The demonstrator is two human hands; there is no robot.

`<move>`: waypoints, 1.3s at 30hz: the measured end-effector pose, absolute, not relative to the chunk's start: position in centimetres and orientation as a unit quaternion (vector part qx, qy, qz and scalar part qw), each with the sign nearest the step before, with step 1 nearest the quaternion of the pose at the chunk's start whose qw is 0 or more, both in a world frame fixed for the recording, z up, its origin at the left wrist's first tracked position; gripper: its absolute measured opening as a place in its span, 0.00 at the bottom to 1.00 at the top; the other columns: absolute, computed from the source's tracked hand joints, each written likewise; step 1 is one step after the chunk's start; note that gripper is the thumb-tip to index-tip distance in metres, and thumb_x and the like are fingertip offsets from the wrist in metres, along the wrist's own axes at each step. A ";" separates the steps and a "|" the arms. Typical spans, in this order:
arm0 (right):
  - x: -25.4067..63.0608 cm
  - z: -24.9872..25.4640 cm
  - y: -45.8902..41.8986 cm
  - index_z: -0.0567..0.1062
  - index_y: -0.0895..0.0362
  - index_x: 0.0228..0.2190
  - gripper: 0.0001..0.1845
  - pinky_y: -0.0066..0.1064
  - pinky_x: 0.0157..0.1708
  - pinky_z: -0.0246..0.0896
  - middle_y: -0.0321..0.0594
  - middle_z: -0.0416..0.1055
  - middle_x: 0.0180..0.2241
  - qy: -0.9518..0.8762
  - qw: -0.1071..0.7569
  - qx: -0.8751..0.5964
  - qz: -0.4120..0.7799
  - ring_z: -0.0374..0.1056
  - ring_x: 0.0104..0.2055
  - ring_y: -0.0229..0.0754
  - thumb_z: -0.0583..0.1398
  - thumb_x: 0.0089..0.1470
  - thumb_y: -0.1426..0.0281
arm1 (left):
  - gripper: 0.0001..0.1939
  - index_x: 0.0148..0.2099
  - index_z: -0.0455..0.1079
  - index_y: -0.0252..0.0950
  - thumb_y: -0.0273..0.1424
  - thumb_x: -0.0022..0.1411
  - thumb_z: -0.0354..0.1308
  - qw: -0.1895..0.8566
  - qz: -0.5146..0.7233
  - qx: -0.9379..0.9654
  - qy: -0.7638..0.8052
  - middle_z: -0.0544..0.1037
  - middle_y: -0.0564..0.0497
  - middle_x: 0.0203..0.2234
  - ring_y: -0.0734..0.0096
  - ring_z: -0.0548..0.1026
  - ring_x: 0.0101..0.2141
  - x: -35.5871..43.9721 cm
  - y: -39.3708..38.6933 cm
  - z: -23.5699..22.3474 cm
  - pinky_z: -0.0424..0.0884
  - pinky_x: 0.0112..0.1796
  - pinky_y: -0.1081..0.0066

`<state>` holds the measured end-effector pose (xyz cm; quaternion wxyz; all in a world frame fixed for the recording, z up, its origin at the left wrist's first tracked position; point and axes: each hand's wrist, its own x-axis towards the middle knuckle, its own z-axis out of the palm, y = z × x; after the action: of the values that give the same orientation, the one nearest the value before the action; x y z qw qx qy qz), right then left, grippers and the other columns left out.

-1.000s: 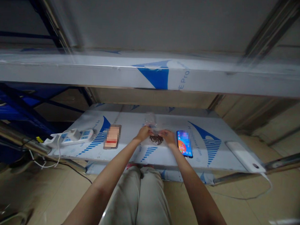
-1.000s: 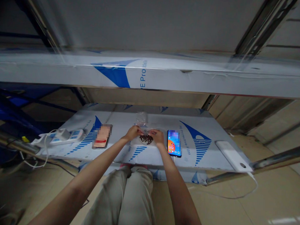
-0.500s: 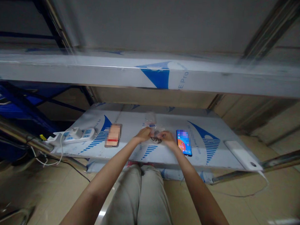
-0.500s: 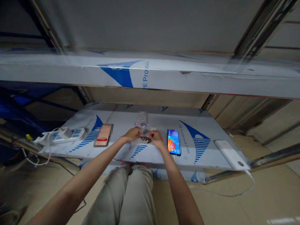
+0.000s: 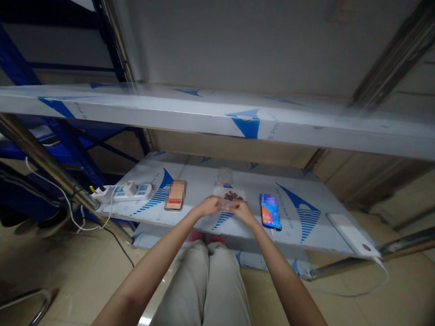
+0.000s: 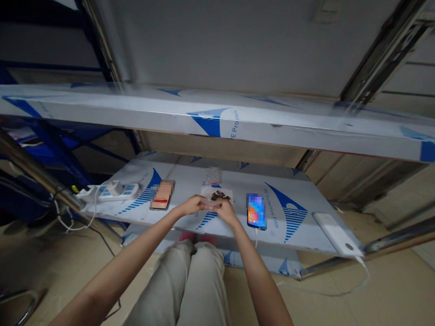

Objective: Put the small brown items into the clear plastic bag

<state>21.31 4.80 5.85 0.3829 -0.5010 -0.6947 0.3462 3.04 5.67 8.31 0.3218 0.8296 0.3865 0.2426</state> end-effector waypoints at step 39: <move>13.4 2.9 -11.9 0.71 0.55 0.37 0.16 0.32 0.41 0.52 0.42 0.69 0.40 -0.734 0.153 -0.639 0.172 0.61 0.45 0.44 0.46 0.52 0.71 | 0.09 0.33 0.64 0.35 0.29 0.57 0.43 0.225 0.171 0.801 0.528 0.70 0.49 0.34 0.67 0.63 0.38 1.5 -12.5 5.6 0.56 0.40 0.68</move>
<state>13.41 -11.86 2.89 0.1525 -0.6385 -0.7344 0.1723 1.50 -12.52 5.61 0.2252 0.8009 0.5278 0.1711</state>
